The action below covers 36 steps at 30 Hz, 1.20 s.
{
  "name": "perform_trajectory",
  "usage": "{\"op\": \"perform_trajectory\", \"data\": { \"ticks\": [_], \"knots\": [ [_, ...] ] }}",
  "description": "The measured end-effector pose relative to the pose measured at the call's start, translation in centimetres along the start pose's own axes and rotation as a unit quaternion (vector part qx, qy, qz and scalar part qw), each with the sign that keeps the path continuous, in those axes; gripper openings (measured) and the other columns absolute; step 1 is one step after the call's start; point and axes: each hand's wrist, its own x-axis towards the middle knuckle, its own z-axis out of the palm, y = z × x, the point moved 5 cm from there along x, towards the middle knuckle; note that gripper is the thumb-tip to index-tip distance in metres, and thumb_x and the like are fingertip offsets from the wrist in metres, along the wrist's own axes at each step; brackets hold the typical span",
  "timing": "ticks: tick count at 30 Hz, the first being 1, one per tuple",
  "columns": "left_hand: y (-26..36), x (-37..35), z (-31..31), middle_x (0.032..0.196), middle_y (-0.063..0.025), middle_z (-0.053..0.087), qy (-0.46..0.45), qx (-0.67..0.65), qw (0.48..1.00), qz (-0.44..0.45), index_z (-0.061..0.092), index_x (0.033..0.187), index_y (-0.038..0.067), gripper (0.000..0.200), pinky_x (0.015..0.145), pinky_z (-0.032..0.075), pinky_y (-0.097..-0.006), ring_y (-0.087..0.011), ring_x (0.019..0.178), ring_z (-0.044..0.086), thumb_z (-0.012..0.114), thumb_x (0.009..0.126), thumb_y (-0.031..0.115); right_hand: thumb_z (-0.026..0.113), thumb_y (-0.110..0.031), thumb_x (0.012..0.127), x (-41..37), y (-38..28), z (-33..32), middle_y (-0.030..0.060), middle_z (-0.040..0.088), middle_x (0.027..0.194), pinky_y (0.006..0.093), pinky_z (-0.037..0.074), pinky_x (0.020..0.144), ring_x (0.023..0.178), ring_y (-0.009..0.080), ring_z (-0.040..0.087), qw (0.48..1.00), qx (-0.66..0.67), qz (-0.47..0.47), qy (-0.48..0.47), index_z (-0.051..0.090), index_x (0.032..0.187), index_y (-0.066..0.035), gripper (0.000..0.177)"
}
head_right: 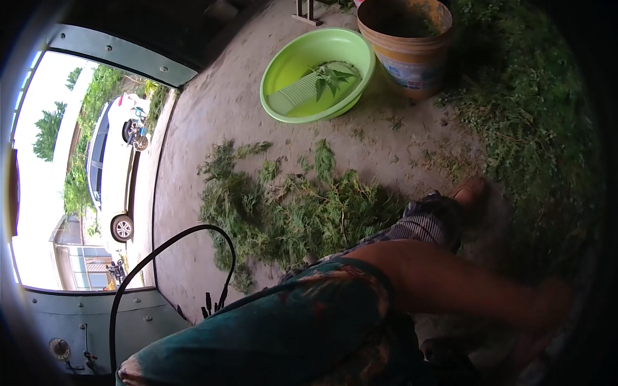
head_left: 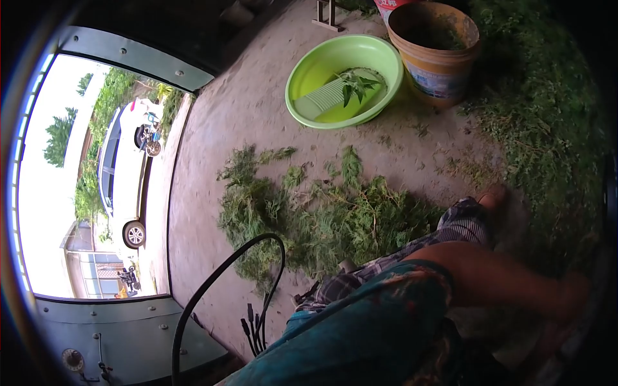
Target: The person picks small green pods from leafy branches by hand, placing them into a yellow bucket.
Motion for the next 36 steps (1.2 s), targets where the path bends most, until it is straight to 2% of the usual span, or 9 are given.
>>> {"op": "perform_trajectory", "data": {
  "ticks": [2, 12, 14, 17, 22, 23, 24, 28, 36],
  "knots": [
    [-0.2, -0.5, -0.4, 0.075, -0.0088, 0.06, 0.111, -0.062, 0.989, -0.071, 0.067, 0.072, 0.008, 0.017, 0.06, 0.043, -0.0353, -0.0201, 0.067, 0.056, 0.061, 0.059, 0.018, 0.046, -0.026, 0.09, 0.7, -0.2, 1.7, 0.0157, 0.046, 0.111, 0.0353, 0.037, 0.082, 0.098, 0.0227, 0.047, 0.997, 0.069, 0.024, -0.028, 0.042, 0.12, 0.0, 0.039],
    [-1.6, 2.0, 1.1, 0.079, -0.0094, 0.059, 0.069, -0.148, 0.982, -0.095, 0.065, 0.082, 0.008, 0.017, 0.066, 0.045, -0.0373, -0.0227, 0.077, 0.057, 0.056, 0.071, 0.017, 0.044, -0.022, 0.091, 4.7, -3.3, 12.8, 0.0064, 0.049, 0.094, 0.0299, 0.037, 0.067, 0.079, 0.0148, 0.047, 0.897, 0.396, 0.128, -0.146, 0.048, 0.111, -0.004, 0.027],
    [-4.2, -9.2, -18.1, 0.082, -0.0118, 0.059, 0.095, -0.148, 0.977, -0.123, 0.063, 0.086, 0.006, 0.018, 0.07, 0.044, -0.0393, -0.0239, 0.081, 0.056, 0.054, 0.074, 0.016, 0.044, -0.021, 0.092, 5.8, -4.9, 16.0, 0.0045, 0.05, 0.09, 0.0288, 0.037, 0.064, 0.075, 0.0132, 0.048, 0.862, 0.456, 0.146, -0.166, 0.049, 0.109, -0.004, 0.025],
    [-6.4, -14.3, -27.1, 0.088, -0.0153, 0.058, 0.129, -0.154, 0.966, -0.161, 0.059, 0.092, 0.003, 0.019, 0.076, 0.043, -0.0424, -0.0257, 0.088, 0.056, 0.052, 0.078, 0.015, 0.044, -0.02, 0.092, 6.7, -7.7, 19.6, 0.0017, 0.051, 0.085, 0.0272, 0.037, 0.06, 0.07, 0.0108, 0.048, 0.802, 0.539, 0.176, -0.185, 0.05, 0.107, -0.005, 0.022],
    [-3.4, -4.7, -7.6, 0.088, -0.0232, 0.057, 0.064, -0.333, 0.937, -0.082, 0.05, 0.097, -0.005, 0.022, 0.075, 0.049, -0.0458, -0.0315, 0.089, 0.06, 0.049, 0.086, 0.014, 0.043, -0.019, 0.093, 2.5, -5.4, 6.5, -0.003, 0.052, 0.076, 0.0245, 0.038, 0.052, 0.06, 0.0069, 0.048, 0.796, 0.563, 0.214, 0.058, 0.053, 0.102, -0.007, 0.018],
    [-2.3, -5.0, -11.0, 0.076, -0.0236, 0.059, -0.042, -0.505, 0.844, -0.176, 0.048, 0.091, -0.007, 0.016, 0.048, 0.053, -0.0315, -0.0263, 0.06, 0.064, 0.042, 0.089, 0.008, 0.043, -0.018, 0.093, 0.2, -5.4, 1.6, -0.0039, 0.052, 0.075, 0.0239, 0.038, 0.051, 0.059, 0.0061, 0.048, 0.798, 0.548, 0.209, 0.138, 0.054, 0.102, -0.008, 0.018],
    [-2.1, -4.7, -11.4, 0.071, -0.0205, 0.057, -0.013, -0.478, 0.855, -0.2, 0.047, 0.091, -0.009, 0.02, 0.036, 0.049, -0.0325, -0.027, 0.041, 0.057, 0.041, 0.089, 0.01, 0.059, -0.021, 0.085, 0.0, -5.8, 2.0, -0.0068, 0.048, 0.085, 0.0268, 0.031, 0.052, 0.057, 0.0078, 0.038, 0.777, 0.56, 0.228, 0.177, 0.053, 0.102, -0.018, 0.018],
    [-1.4, -5.0, -10.9, 0.076, -0.004, 0.052, -0.076, -0.611, 0.736, -0.281, 0.045, 0.098, 0.002, 0.013, 0.039, 0.032, -0.0176, -0.0062, 0.052, 0.045, 0.045, 0.09, 0.013, 0.056, -0.022, 0.086, -0.3, -7.9, 1.1, -0.0054, 0.05, 0.078, 0.0254, 0.034, 0.048, 0.054, 0.0071, 0.043, 0.732, 0.626, 0.179, 0.202, 0.054, 0.096, -0.016, 0.012],
    [-1.8, -5.3, -9.4, 0.077, -0.0036, 0.047, -0.112, -0.787, 0.54, -0.277, 0.046, 0.099, 0.006, 0.01, 0.038, 0.027, -0.0177, -0.0067, 0.051, 0.039, 0.049, 0.091, 0.012, 0.053, -0.021, 0.083, -0.4, -8.8, 0.2, 0.0074, 0.055, 0.074, 0.0319, 0.039, 0.046, 0.057, 0.0162, 0.054, 0.67, 0.713, 0.161, 0.13, 0.051, 0.091, -0.01, 0.013]
  ]
}}
